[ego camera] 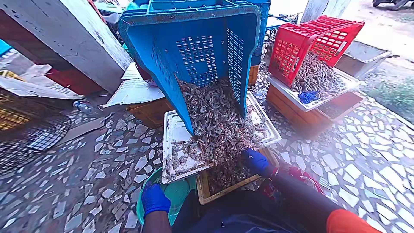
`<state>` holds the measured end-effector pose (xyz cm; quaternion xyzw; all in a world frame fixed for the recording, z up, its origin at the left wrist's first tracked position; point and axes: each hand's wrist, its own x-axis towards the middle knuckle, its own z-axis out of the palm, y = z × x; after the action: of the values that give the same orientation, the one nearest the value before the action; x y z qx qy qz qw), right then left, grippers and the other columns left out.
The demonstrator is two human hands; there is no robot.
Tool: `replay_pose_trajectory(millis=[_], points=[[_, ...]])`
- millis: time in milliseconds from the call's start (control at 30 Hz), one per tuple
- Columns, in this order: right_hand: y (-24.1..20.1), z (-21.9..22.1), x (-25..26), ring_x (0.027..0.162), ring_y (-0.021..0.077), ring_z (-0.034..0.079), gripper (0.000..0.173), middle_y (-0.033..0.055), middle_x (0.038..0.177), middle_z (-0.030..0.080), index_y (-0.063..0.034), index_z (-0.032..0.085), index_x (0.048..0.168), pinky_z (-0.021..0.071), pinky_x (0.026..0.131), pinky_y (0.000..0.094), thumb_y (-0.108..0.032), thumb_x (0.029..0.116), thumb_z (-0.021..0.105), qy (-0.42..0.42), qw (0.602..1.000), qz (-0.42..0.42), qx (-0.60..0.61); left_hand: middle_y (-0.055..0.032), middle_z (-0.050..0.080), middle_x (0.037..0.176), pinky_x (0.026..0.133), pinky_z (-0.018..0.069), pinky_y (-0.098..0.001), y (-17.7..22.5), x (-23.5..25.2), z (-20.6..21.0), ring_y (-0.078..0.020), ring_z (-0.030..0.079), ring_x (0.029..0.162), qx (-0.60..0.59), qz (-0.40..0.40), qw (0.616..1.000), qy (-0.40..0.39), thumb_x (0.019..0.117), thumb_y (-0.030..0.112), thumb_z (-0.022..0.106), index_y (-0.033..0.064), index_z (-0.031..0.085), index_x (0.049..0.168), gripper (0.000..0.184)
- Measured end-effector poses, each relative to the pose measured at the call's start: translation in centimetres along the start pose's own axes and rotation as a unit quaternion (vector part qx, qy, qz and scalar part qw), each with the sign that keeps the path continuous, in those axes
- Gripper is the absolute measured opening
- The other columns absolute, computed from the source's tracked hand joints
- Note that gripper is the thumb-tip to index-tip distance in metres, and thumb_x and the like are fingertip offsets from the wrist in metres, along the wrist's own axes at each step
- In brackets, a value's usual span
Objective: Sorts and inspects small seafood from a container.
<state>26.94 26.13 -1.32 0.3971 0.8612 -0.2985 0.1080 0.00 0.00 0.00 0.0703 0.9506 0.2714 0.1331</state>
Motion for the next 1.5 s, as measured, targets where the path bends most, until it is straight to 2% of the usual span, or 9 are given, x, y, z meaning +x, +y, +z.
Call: replay_pose_trajectory(millis=[100,233,633,767,867,1000,1200,1400,1500], points=[[-1.8,-0.2,1.2,0.129,0.0297,0.059,0.036,0.0118,0.139,0.062,-0.014,0.065,0.133,0.0485,0.104,0.0558,-0.021,0.0993,0.054,0.022,1.0,0.002,0.011,-0.0195,0.037,0.162,0.123,0.0281,-0.041,5.4,-1.3,1.6,-0.0258,0.036,0.15,-0.307,0.042,0.951,0.024,0.1045,0.006,0.041,0.0001,0.04,0.155,0.05],[-4.5,1.4,3.2,0.12,0.035,0.064,0.035,0.0148,0.13,0.066,-0.0112,0.068,0.123,0.0523,0.093,0.0609,-0.032,0.0975,0.056,-0.015,0.997,0.054,-0.045,-0.0204,0.04,0.159,0.122,0.031,-0.0393,10.3,-4.5,5.4,-0.0258,0.037,0.149,-0.416,0.156,0.895,-0.049,0.0915,0.0,0.043,-0.0006,0.049,0.148,0.056],[-4.4,2.6,4.3,0.124,0.031,0.063,0.041,0.0109,0.138,0.063,-0.0167,0.062,0.136,0.0524,0.098,0.0582,-0.03,0.0971,0.058,0.0,0.998,0.04,-0.049,-0.0055,0.056,0.15,0.117,0.0361,-0.0529,12.6,-4.0,7.1,-0.0262,0.048,0.142,-0.2,0.197,0.954,-0.106,0.0956,0.012,0.05,0.0203,0.06,0.144,0.05],[-2.3,0.5,3.5,0.116,0.0216,0.064,0.031,0.0076,0.126,0.067,-0.0169,0.069,0.123,0.0522,0.101,0.047,-0.03,0.096,0.063,0.027,0.995,0.0,0.093,0.0015,0.062,0.144,0.111,0.0375,-0.0584,13.2,-5.2,7.3,-0.0276,0.053,0.136,-0.05,0.27,0.953,-0.127,0.0882,0.004,0.057,0.0369,0.071,0.13,0.054],[-2.8,-1.6,2.3,0.106,0.0178,0.067,0.031,0.0069,0.116,0.071,-0.0138,0.07,0.121,0.055,0.094,0.043,-0.034,0.0973,0.065,-0.009,0.97,0.02,0.243,0.0065,0.063,0.142,0.114,0.0276,-0.0638,13.7,-6.7,8.8,-0.0302,0.048,0.141,0.011,0.371,0.919,-0.136,0.0802,-0.004,0.059,0.0466,0.073,0.121,0.067],[-3.4,-2.4,1.5,0.09,0.0178,0.072,0.028,0.0098,0.106,0.072,-0.0044,0.065,0.124,0.0612,0.081,0.0374,-0.017,0.0993,0.062,-0.058,0.914,0.028,0.401,0.0049,0.073,0.124,0.113,0.0273,-0.0674,13.7,-7.8,10.4,-0.0292,0.059,0.127,-0.021,0.429,0.899,-0.084,0.0798,-0.007,0.06,0.0413,0.078,0.113,0.061],[-4.0,-2.9,0.8,0.088,0.0169,0.072,0.025,0.0112,0.105,0.072,-0.0014,0.064,0.124,0.0621,0.08,0.0357,-0.013,0.1041,0.054,-0.073,0.886,0.045,0.455,0.0024,0.077,0.108,0.115,0.0184,-0.0694,14.2,-8.1,10.4,-0.0291,0.066,0.112,0.071,0.45,0.89,-0.037,0.0781,0.01,0.07,0.039,0.08,0.11,0.044],[-4.4,-3.6,0.9,0.12,0.0215,0.063,0.034,0.0142,0.13,0.066,-0.0071,0.064,0.134,0.0487,0.105,0.0423,-0.023,0.1046,0.054,-0.037,0.972,-0.028,0.229,-0.0033,0.077,0.103,0.114,0.0197,-0.0749,14.0,-8.0,10.8,-0.0338,0.069,0.108,0.095,0.472,0.876,0.022,0.0762,0.02,0.075,0.0267,0.082,0.103,0.028],[-4.2,-3.4,1.2,0.114,0.0179,0.065,0.03,0.0112,0.122,0.069,-0.0079,0.068,0.128,0.0501,0.103,0.0384,-0.022,0.1033,0.055,-0.014,0.974,-0.079,0.21,-0.0057,0.076,0.104,0.115,0.0222,-0.0704,14.0,-7.8,10.5,-0.0323,0.069,0.107,0.092,0.439,0.894,0.019,0.0755,0.024,0.074,0.0222,0.079,0.103,0.027]])
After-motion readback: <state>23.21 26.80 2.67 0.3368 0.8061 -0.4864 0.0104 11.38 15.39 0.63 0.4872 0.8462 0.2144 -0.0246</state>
